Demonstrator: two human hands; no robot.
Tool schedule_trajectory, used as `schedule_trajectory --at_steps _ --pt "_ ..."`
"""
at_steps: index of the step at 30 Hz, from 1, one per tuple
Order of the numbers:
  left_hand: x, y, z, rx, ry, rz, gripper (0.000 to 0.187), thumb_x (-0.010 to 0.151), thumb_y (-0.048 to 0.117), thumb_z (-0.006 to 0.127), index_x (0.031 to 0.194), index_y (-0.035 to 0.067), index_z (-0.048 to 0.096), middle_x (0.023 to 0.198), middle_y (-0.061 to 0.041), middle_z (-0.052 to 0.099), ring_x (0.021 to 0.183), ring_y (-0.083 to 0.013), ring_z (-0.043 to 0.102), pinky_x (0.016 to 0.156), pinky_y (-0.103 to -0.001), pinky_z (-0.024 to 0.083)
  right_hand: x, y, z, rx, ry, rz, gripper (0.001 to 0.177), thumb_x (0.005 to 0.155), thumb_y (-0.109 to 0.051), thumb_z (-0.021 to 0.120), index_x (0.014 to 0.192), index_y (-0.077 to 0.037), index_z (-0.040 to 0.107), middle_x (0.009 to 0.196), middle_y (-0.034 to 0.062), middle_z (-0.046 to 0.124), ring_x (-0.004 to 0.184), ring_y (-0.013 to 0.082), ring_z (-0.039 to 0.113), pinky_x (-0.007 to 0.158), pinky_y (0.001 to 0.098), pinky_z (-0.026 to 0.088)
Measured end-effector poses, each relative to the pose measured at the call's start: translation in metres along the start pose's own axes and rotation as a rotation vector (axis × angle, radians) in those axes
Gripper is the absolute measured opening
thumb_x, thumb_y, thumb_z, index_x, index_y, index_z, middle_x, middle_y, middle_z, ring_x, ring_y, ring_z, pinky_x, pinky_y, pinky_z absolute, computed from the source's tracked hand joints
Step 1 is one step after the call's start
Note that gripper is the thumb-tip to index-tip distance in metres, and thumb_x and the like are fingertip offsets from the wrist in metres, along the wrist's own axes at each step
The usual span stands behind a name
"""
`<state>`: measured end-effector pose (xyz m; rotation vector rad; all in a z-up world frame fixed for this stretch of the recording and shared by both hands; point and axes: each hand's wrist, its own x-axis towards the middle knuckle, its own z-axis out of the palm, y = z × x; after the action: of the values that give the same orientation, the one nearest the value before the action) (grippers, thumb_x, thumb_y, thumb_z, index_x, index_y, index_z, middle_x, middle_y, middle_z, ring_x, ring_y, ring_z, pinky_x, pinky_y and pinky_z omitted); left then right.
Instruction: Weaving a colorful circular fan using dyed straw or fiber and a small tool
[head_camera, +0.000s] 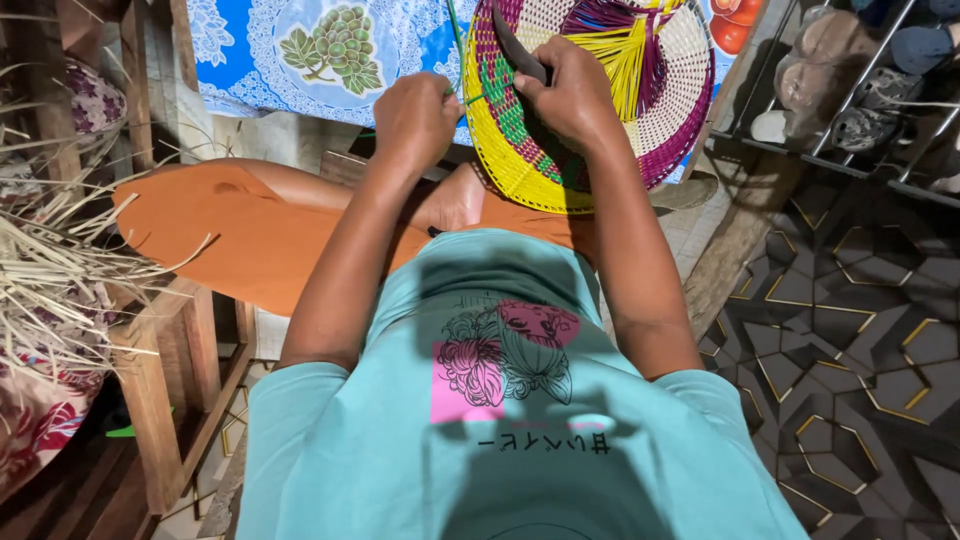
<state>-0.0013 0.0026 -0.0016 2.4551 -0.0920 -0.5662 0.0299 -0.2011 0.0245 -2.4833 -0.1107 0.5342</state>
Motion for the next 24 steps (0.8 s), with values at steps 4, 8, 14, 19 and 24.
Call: schedule_trajectory --at_steps 4,8,14,19,24 --pt "-0.008 -0.013 -0.006 -0.041 0.041 0.037 0.034 0.080 0.013 0.064 0.051 0.010 0.045 0.053 -0.002 0.054 0.049 -0.0171 0.044 0.039 -0.037 0.026 0.001 -0.001 0.000 -0.009 -0.001 -0.010 0.020 0.078 -0.028 0.068 0.077 -0.012 0.055 0.074 0.0025 0.053 0.068 0.0250 0.052 0.053 0.0387 0.032" --pt "-0.013 -0.020 -0.014 -0.044 0.019 -0.007 0.030 0.074 0.008 0.055 0.049 0.011 0.037 0.052 0.001 0.054 0.049 -0.0163 0.042 0.040 -0.037 0.023 0.001 -0.002 0.000 -0.013 -0.002 0.018 0.019 0.078 -0.028 0.068 0.078 -0.013 0.057 0.076 0.0023 0.056 0.070 0.0249 0.054 0.055 0.0388 0.033" --pt "-0.015 -0.029 -0.015 0.017 -0.016 -0.080 0.030 0.076 0.013 0.059 0.052 0.011 0.042 0.051 -0.001 0.047 0.050 -0.0197 0.039 0.041 -0.039 0.023 0.001 -0.003 0.001 -0.030 -0.002 0.027 0.019 0.077 -0.028 0.070 0.077 -0.014 0.057 0.075 0.0022 0.056 0.070 0.0257 0.053 0.055 0.0396 0.033" --pt "-0.017 -0.029 -0.021 -0.021 -0.035 -0.098 0.032 0.075 0.012 0.061 0.050 0.013 0.042 0.054 0.001 0.055 0.050 -0.0159 0.044 0.041 -0.037 0.025 0.001 -0.004 0.002 -0.040 0.001 0.011 0.021 0.078 -0.029 0.070 0.074 -0.014 0.056 0.075 0.0022 0.055 0.071 0.0263 0.054 0.055 0.0403 0.033" --pt "-0.019 -0.031 -0.026 0.026 -0.068 -0.124 0.035 0.078 0.015 0.065 0.052 0.012 0.042 0.051 0.000 0.044 0.050 -0.0181 0.040 0.043 -0.038 0.027 0.001 -0.003 0.003 -0.075 0.006 0.033 0.025 0.078 -0.033 0.070 0.074 -0.013 0.054 0.074 0.0035 0.055 0.071 0.0284 0.054 0.055 0.0420 0.034"
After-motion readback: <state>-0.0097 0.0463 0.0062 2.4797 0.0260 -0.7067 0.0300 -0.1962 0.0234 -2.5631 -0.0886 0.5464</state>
